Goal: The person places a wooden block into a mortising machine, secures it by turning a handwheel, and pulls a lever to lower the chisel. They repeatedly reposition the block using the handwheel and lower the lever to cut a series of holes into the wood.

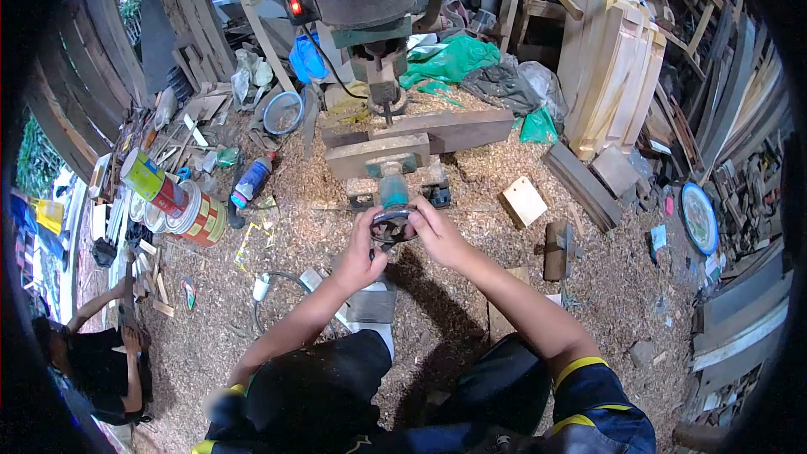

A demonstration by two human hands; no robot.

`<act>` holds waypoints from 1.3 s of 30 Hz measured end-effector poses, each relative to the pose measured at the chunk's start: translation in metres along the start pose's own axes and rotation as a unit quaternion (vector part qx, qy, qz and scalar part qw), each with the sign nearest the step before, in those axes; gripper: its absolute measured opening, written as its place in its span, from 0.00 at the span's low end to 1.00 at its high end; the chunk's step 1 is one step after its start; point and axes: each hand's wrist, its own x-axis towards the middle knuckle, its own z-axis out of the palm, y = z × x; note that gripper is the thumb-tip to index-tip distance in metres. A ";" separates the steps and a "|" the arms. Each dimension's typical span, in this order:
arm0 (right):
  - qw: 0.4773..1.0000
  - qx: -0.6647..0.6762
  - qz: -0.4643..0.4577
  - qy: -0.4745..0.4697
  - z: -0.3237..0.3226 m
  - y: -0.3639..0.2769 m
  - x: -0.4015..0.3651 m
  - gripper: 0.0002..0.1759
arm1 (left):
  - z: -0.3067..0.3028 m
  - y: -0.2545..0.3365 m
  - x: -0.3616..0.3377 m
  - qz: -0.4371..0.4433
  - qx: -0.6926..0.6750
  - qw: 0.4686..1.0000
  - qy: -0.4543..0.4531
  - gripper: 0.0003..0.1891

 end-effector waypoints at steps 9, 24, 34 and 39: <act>0.999 -0.008 -0.016 0.050 0.011 0.007 -0.005 0.18 | 0.002 0.002 -0.001 -0.001 -0.001 1.000 0.008 0.43; 0.972 -0.174 -0.090 0.131 0.011 -0.002 -0.008 0.14 | 0.001 0.001 -0.008 -0.022 0.050 0.998 -0.009 0.45; 0.951 -0.284 -0.051 0.107 0.004 -0.017 -0.013 0.16 | -0.023 0.008 -0.002 -0.017 0.074 0.992 -0.106 0.46; 0.947 -0.297 -0.049 0.111 0.004 -0.024 -0.012 0.20 | -0.044 0.029 0.007 -0.038 0.061 0.984 -0.162 0.45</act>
